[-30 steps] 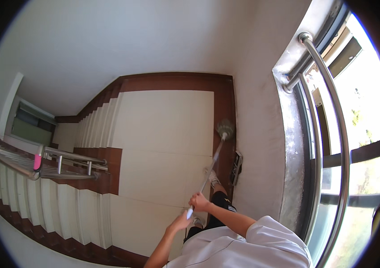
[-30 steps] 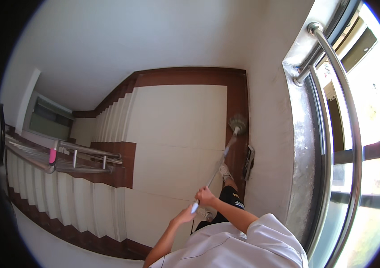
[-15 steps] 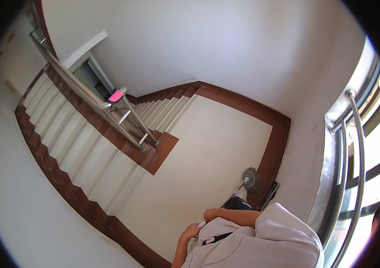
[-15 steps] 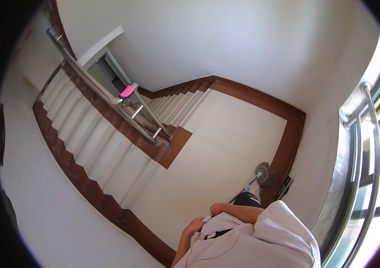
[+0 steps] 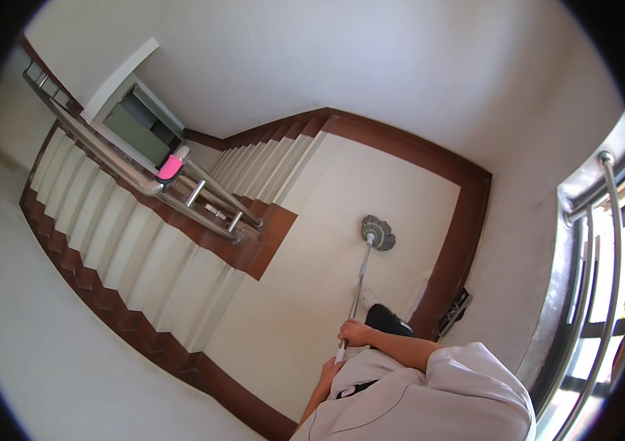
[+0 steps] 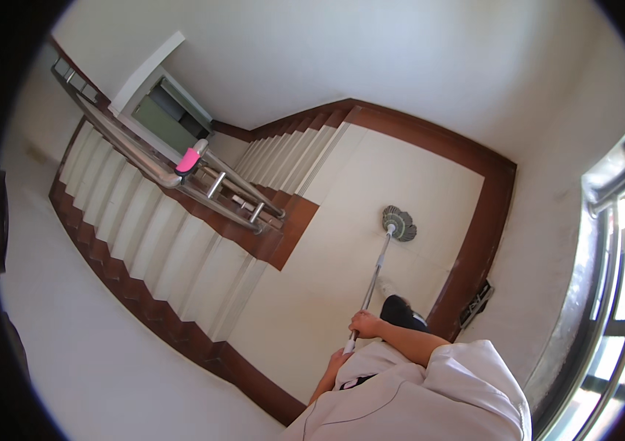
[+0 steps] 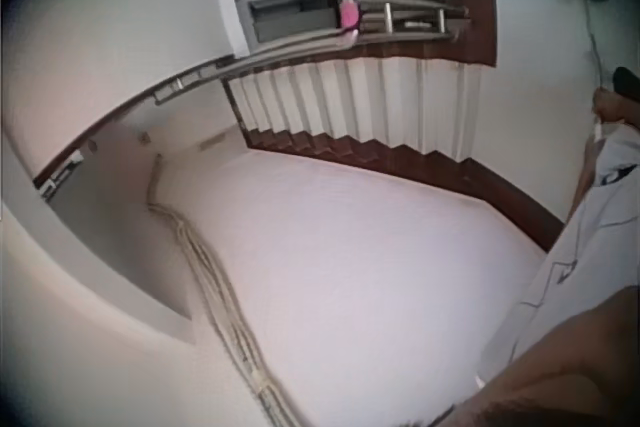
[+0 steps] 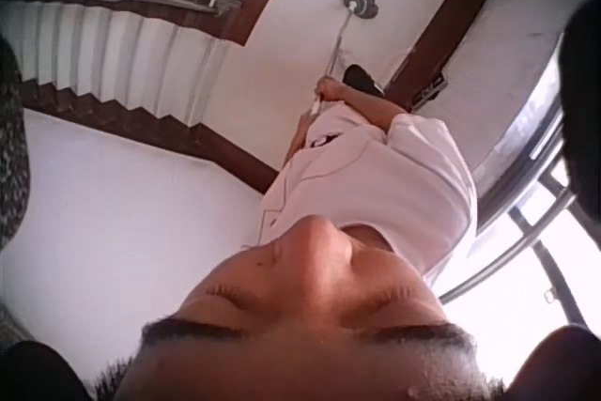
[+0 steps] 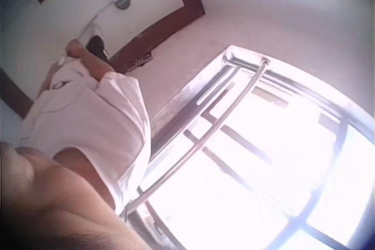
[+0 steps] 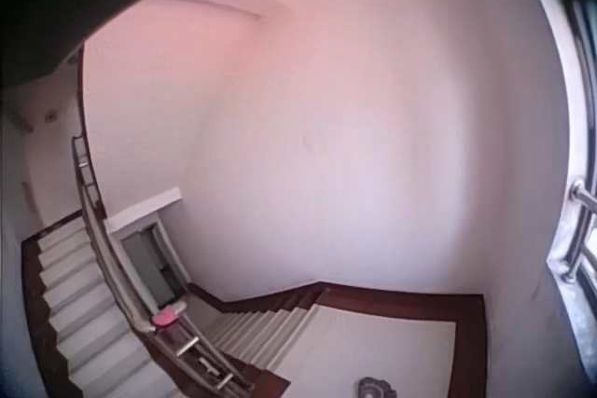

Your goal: The person mops the tiled floor of a stairwell landing using a mop. After finishing the floor, they wipe the metal handrail with a pink cloth.

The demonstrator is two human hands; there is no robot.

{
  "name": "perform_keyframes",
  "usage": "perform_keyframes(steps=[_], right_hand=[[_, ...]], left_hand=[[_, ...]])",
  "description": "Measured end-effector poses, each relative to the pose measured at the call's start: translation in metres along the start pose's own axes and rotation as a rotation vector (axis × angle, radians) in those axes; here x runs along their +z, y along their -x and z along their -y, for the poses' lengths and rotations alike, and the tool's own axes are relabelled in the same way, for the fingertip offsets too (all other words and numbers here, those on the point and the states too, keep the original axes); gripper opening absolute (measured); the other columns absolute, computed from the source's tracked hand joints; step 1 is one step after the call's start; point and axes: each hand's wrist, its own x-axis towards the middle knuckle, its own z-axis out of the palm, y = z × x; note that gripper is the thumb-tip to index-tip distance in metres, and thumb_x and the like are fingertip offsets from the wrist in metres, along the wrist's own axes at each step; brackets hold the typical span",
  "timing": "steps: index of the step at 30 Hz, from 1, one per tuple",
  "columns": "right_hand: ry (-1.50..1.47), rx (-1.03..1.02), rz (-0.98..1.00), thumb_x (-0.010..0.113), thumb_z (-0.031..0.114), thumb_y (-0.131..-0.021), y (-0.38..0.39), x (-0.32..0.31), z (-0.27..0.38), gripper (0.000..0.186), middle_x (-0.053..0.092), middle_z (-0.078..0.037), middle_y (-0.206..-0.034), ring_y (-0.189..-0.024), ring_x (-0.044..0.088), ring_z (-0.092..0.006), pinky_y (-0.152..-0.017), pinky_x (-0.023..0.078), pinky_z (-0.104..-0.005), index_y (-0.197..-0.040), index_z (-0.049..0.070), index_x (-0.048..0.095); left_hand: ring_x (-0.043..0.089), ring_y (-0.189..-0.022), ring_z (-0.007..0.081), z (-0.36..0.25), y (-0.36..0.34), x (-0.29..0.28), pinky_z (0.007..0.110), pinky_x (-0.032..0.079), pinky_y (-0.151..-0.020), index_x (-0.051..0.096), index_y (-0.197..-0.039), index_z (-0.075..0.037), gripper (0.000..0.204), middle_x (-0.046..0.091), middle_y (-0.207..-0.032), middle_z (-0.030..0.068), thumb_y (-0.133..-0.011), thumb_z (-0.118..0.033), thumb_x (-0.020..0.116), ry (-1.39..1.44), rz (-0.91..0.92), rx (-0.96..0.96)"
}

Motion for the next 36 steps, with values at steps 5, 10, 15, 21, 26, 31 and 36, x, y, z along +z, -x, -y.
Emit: perform_keyframes(steps=[5,10,15,21,26,31,36], right_hand=[[-0.019,-0.062,0.124,0.059,0.025,-0.068,-0.041,-0.031,-0.040,0.014,0.054,-0.005,-0.073,-0.082,0.053,-0.0237,-0.076,0.037,-0.0396,-0.074,0.014,0.053],[-0.110,-0.038,0.071,0.056,0.028,-0.073,-0.080,-0.065,-0.068,0.015,0.055,-0.008,-0.075,-0.081,0.053,-0.0263,-0.076,0.036,-0.0407,-0.075,0.013,0.053],[-0.118,0.036,0.126,0.053,0.030,-0.076,-0.113,-0.085,-0.081,0.016,0.054,-0.011,-0.083,-0.088,0.049,-0.0317,-0.076,0.035,-0.0450,-0.082,0.016,0.055],[-0.154,0.370,0.291,0.054,0.026,-0.073,-0.158,-0.102,-0.076,0.019,0.048,-0.016,-0.101,-0.101,0.042,-0.0356,-0.077,0.034,-0.0542,-0.090,0.021,0.057],[-0.237,0.474,0.199,0.054,0.026,-0.073,-0.205,-0.099,-0.090,0.020,0.044,-0.016,-0.109,-0.106,0.039,-0.0361,-0.080,0.036,-0.0546,-0.093,0.022,0.057],[-0.248,0.592,0.034,0.059,0.023,-0.070,-0.286,-0.095,-0.078,0.024,0.034,-0.014,-0.124,-0.115,0.032,-0.0363,-0.083,0.038,-0.0517,-0.094,0.026,0.058],[-0.215,0.635,-0.263,0.068,0.030,-0.063,-0.313,-0.102,-0.060,0.029,0.030,-0.024,-0.122,-0.114,0.030,-0.0421,-0.087,0.038,-0.0463,-0.089,0.020,0.059]], left_hand=[[0.046,-0.055,0.0083,-0.066,-0.015,-0.005,0.022,0.037,-0.050,0.055,-0.080,-0.003,0.014,0.053,-0.064,0.0015,-0.075,-0.016,0.056,0.126,-0.080,-0.043],[0.035,-0.042,0.0043,-0.159,-0.023,-0.011,0.020,0.026,-0.039,0.053,-0.076,-0.006,0.007,0.043,-0.054,-0.0045,-0.075,-0.013,0.055,0.042,-0.156,-0.135],[0.029,-0.038,0.0015,-0.208,-0.033,-0.025,0.018,0.021,-0.035,0.050,-0.079,-0.008,0.004,0.039,-0.052,-0.0073,-0.076,-0.009,0.053,0.219,-0.124,-0.195],[0.028,-0.041,0.0023,-0.241,-0.052,-0.067,0.019,0.020,-0.037,0.044,-0.076,-0.009,0.007,0.034,-0.054,-0.0072,-0.078,-0.008,0.051,0.239,-0.055,-0.218],[0.027,-0.039,0.0024,-0.256,-0.094,-0.124,0.019,0.018,-0.035,0.042,-0.071,-0.011,0.011,0.036,-0.053,-0.0073,-0.077,-0.008,0.051,0.247,0.081,-0.206],[0.027,-0.041,0.0038,-0.285,-0.142,-0.210,0.020,0.020,-0.038,0.041,-0.072,-0.009,0.009,0.032,-0.052,-0.0067,-0.077,-0.008,0.049,0.447,0.277,-0.298],[0.029,-0.041,0.0029,-0.303,-0.149,-0.243,0.019,0.023,-0.037,0.042,-0.075,-0.009,0.007,0.034,-0.054,-0.0065,-0.076,-0.007,0.049,0.350,0.289,-0.284]])
